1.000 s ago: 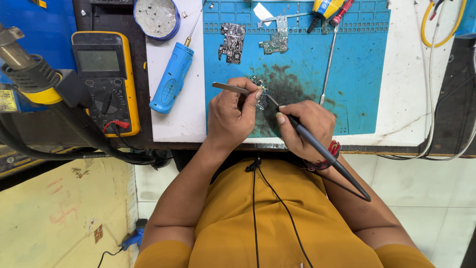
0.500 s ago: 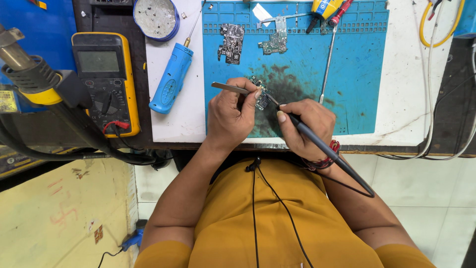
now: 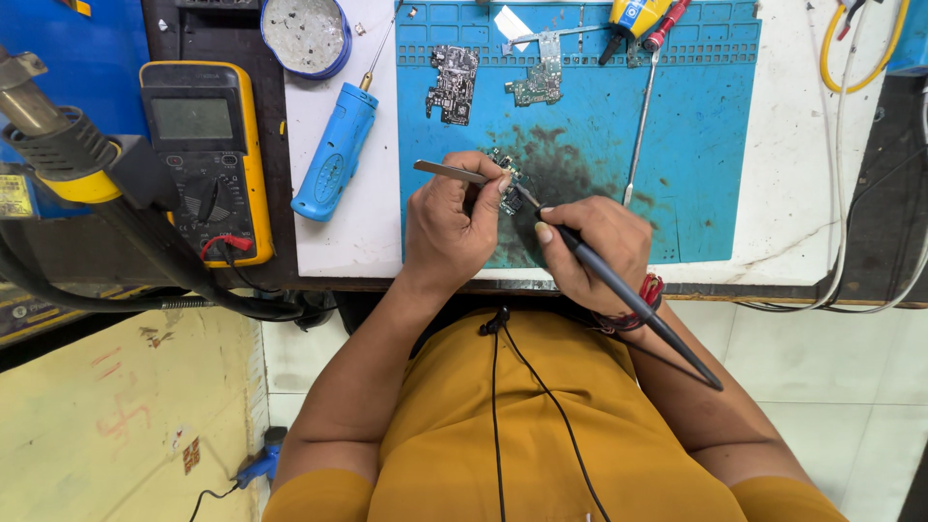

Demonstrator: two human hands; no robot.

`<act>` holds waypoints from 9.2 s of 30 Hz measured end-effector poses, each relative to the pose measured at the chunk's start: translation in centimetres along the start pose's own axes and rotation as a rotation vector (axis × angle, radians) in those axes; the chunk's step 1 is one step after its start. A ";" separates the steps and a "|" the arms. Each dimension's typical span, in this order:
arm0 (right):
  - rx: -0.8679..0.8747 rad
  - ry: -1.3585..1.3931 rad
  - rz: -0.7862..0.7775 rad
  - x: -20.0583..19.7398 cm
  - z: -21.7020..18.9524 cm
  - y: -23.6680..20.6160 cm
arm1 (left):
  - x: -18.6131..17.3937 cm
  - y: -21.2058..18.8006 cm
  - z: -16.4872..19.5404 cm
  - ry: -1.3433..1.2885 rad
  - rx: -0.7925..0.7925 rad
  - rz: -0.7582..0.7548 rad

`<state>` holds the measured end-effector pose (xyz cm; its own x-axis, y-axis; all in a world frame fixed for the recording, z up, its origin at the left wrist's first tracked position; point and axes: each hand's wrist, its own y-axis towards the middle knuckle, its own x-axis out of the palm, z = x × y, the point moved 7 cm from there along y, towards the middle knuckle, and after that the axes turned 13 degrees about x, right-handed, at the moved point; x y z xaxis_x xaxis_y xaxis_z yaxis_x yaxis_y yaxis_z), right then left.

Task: The person solders components on a small circuit board at a repair workbench, holding the board steady with one hand while applying a soldering iron to its contacts. They reposition the board, use tweezers to adjust parts, and continue soldering different points on the board.

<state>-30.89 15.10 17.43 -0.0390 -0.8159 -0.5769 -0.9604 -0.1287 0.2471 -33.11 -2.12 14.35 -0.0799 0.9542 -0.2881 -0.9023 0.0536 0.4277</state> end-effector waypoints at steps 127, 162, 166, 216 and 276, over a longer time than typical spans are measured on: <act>0.023 0.007 0.045 -0.3 0.4 -0.2 | 0.2 -0.2 -0.2 0.007 -0.008 0.004; 0.032 -0.007 0.033 -0.1 0.3 -0.2 | 0.1 -0.3 -0.3 0.006 -0.010 0.015; 0.030 -0.008 0.029 -0.1 0.3 -0.2 | 0.0 -0.4 -0.4 -0.012 -0.019 0.027; -0.012 -0.041 -0.035 0.2 -0.2 0.3 | -0.3 -0.4 -0.5 -0.015 -0.043 0.090; -0.004 0.010 0.018 -2.8 -1.4 -1.7 | -3.7 0.7 3.5 -0.131 0.049 0.221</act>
<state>-28.79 16.76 19.74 -0.0538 -0.8239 -0.5642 -0.9584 -0.1160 0.2607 -32.02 -4.59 18.71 -0.2144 0.9742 -0.0707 -0.8470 -0.1494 0.5102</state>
